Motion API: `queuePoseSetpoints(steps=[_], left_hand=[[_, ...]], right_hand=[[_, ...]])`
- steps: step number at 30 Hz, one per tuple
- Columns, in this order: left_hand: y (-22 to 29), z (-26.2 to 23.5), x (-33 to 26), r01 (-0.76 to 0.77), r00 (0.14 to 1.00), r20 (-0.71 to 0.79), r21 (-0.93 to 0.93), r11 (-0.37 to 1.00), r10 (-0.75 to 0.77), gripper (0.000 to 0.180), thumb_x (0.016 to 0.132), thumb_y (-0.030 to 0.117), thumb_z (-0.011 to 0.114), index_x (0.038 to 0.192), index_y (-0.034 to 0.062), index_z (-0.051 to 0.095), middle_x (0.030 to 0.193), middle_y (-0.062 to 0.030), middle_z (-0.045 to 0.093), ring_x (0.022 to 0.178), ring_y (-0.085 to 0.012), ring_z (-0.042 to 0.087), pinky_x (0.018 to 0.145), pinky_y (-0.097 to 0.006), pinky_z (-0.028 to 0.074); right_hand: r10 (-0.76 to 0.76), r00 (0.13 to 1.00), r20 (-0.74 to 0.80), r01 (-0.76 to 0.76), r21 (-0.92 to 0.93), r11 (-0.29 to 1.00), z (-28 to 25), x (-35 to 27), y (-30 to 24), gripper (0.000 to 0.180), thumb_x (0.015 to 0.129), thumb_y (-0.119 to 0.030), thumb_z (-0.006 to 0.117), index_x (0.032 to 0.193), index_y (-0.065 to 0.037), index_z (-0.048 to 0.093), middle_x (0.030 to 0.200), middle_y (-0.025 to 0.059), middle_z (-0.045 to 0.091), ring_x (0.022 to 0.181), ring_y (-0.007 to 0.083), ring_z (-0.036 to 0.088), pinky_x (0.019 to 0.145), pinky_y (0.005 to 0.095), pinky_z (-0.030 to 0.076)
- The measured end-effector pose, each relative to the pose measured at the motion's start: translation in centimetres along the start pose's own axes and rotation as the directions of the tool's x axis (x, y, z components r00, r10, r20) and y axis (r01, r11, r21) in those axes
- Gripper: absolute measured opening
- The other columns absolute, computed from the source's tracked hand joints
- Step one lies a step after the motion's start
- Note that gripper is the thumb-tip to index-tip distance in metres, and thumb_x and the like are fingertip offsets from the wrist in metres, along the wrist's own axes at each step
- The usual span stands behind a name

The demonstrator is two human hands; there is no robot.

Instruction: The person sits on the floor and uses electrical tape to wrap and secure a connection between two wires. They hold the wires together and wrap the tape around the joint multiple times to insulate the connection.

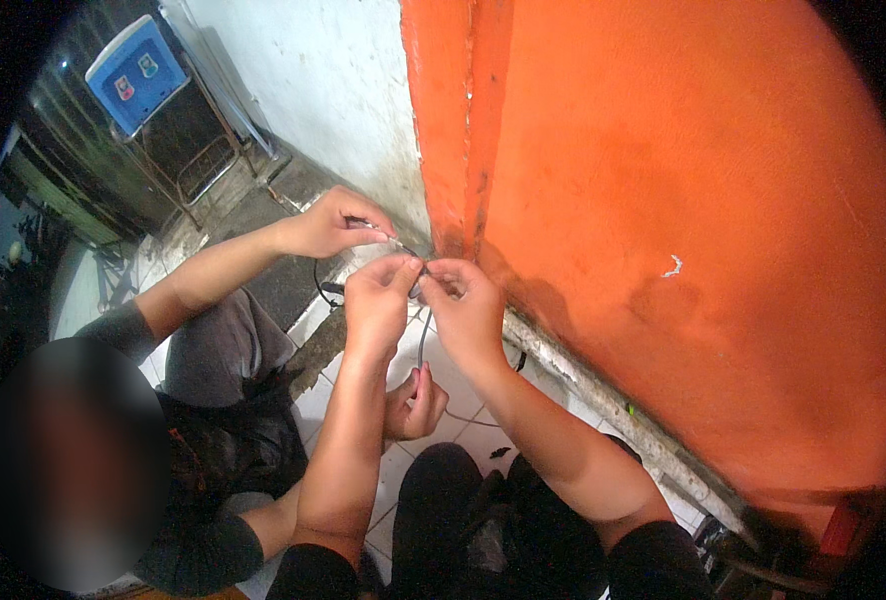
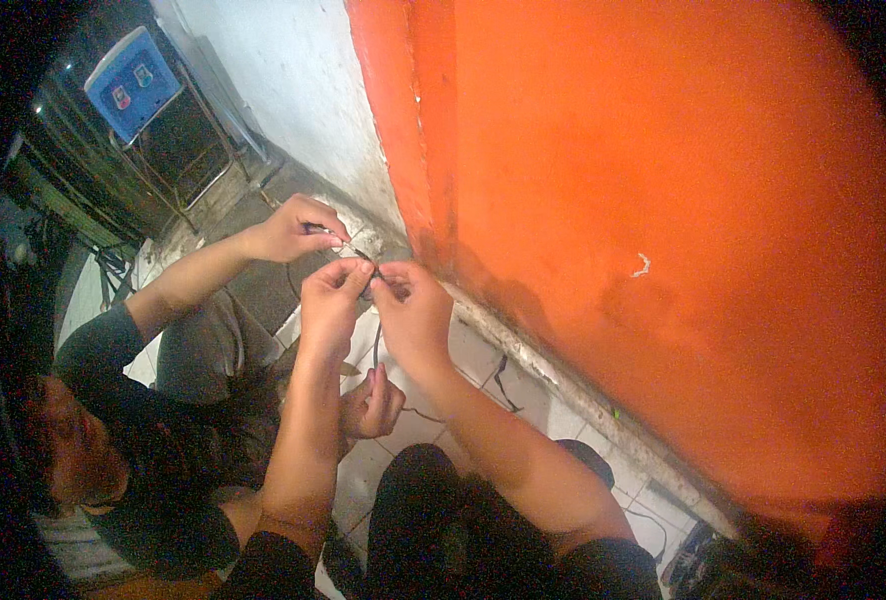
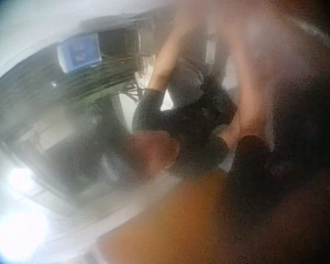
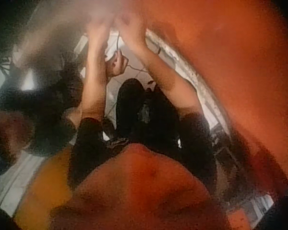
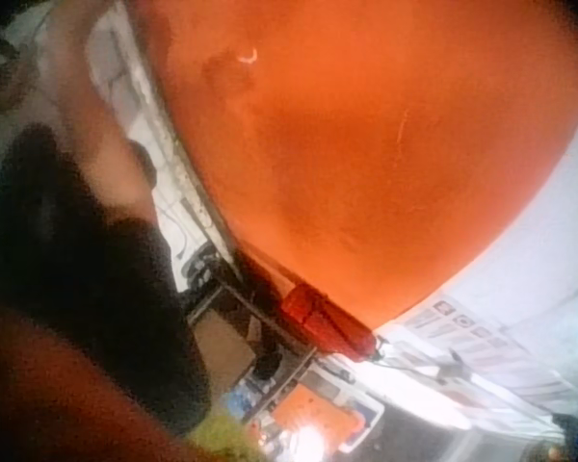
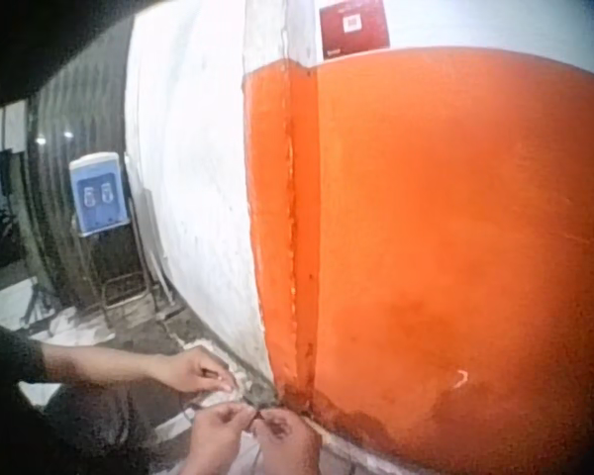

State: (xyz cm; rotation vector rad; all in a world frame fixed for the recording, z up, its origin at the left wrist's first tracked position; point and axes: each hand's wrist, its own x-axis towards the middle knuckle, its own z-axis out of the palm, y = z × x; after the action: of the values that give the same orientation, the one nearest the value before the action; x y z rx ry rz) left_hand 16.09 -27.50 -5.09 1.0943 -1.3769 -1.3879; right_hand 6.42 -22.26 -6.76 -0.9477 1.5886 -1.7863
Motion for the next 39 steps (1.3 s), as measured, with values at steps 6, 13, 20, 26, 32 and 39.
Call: queuePoseSetpoints(steps=[6, 13, 20, 26, 32, 39], left_hand=[[0.4, 0.4, -0.2, -0.005, 0.999, -0.052, 0.032, 0.999, 0.007, 0.018, 0.092, 0.011, 0.068, 0.096, -0.0060, 0.070, 0.083, -0.0059, 0.069, 0.074, -0.0107, 0.058, 0.067, -0.027, 0.046], [1.5, -0.6, -0.3, 0.075, 0.997, -0.021, 0.098, 0.992, -0.073, 0.020, 0.091, 0.012, 0.069, 0.099, -0.0068, 0.071, 0.086, -0.0078, 0.070, 0.076, -0.0115, 0.060, 0.068, -0.027, 0.047], [1.7, -0.7, -0.2, 0.098, 0.995, 0.000, 0.149, 0.984, -0.099, 0.025, 0.090, 0.012, 0.070, 0.103, -0.0086, 0.070, 0.091, -0.0095, 0.071, 0.082, -0.0138, 0.062, 0.073, -0.028, 0.049], [1.8, -1.0, -0.4, 0.121, 0.991, 0.063, -0.005, 0.993, -0.121, 0.023, 0.090, 0.012, 0.071, 0.103, -0.0075, 0.070, 0.092, -0.0088, 0.071, 0.083, -0.0118, 0.062, 0.075, -0.026, 0.048], [1.4, -0.9, 0.0, 0.082, 0.994, 0.073, -0.079, 0.993, -0.076, 0.020, 0.091, 0.012, 0.071, 0.099, -0.0057, 0.072, 0.090, -0.0059, 0.071, 0.081, -0.0106, 0.061, 0.073, -0.024, 0.047], [0.9, -1.5, 0.8, 0.137, 0.986, 0.128, -0.222, 0.965, -0.110, 0.021, 0.091, 0.014, 0.072, 0.102, -0.0038, 0.071, 0.088, -0.0037, 0.070, 0.079, -0.0092, 0.059, 0.071, -0.023, 0.046]], right_hand=[[0.194, 0.980, -0.041, -0.189, 0.103, 0.977, 0.1, -0.9, 0.1, 0.016, 0.085, -0.010, 0.071, 0.094, 0.003, 0.072, 0.076, 0.0122, 0.073, 0.064, 0.0193, 0.069, 0.063, 0.0315, 0.054], [0.041, 0.998, -0.054, -0.045, -0.077, 0.996, 0.0, -1.0, -0.2, 0.017, 0.084, -0.013, 0.072, 0.091, 0.002, 0.074, 0.076, 0.0125, 0.072, 0.066, 0.0173, 0.069, 0.062, 0.0314, 0.052], [-0.115, 0.992, -0.042, 0.108, -0.156, 0.982, 0.0, -0.5, -0.2, 0.013, 0.084, -0.011, 0.071, 0.086, 0.001, 0.069, 0.076, 0.0127, 0.068, 0.066, 0.0215, 0.066, 0.063, 0.0339, 0.051], [-0.247, 0.967, -0.062, 0.234, -0.166, 0.958, 0.1, -0.7, 0.0, 0.009, 0.084, -0.007, 0.070, 0.087, 0.000, 0.066, 0.080, 0.0122, 0.065, 0.067, 0.0242, 0.065, 0.064, 0.0351, 0.051], [-0.268, 0.959, -0.094, 0.258, -0.110, 0.960, 0.1, -0.7, 0.4, 0.008, 0.087, -0.005, 0.071, 0.090, 0.002, 0.069, 0.080, 0.0074, 0.066, 0.069, 0.0142, 0.065, 0.062, 0.0276, 0.051], [-0.243, 0.969, -0.050, 0.239, -0.083, 0.968, -0.2, -0.5, 0.2, 0.010, 0.087, -0.007, 0.073, 0.090, 0.002, 0.070, 0.082, 0.0070, 0.067, 0.070, 0.0122, 0.064, 0.063, 0.0268, 0.051]])
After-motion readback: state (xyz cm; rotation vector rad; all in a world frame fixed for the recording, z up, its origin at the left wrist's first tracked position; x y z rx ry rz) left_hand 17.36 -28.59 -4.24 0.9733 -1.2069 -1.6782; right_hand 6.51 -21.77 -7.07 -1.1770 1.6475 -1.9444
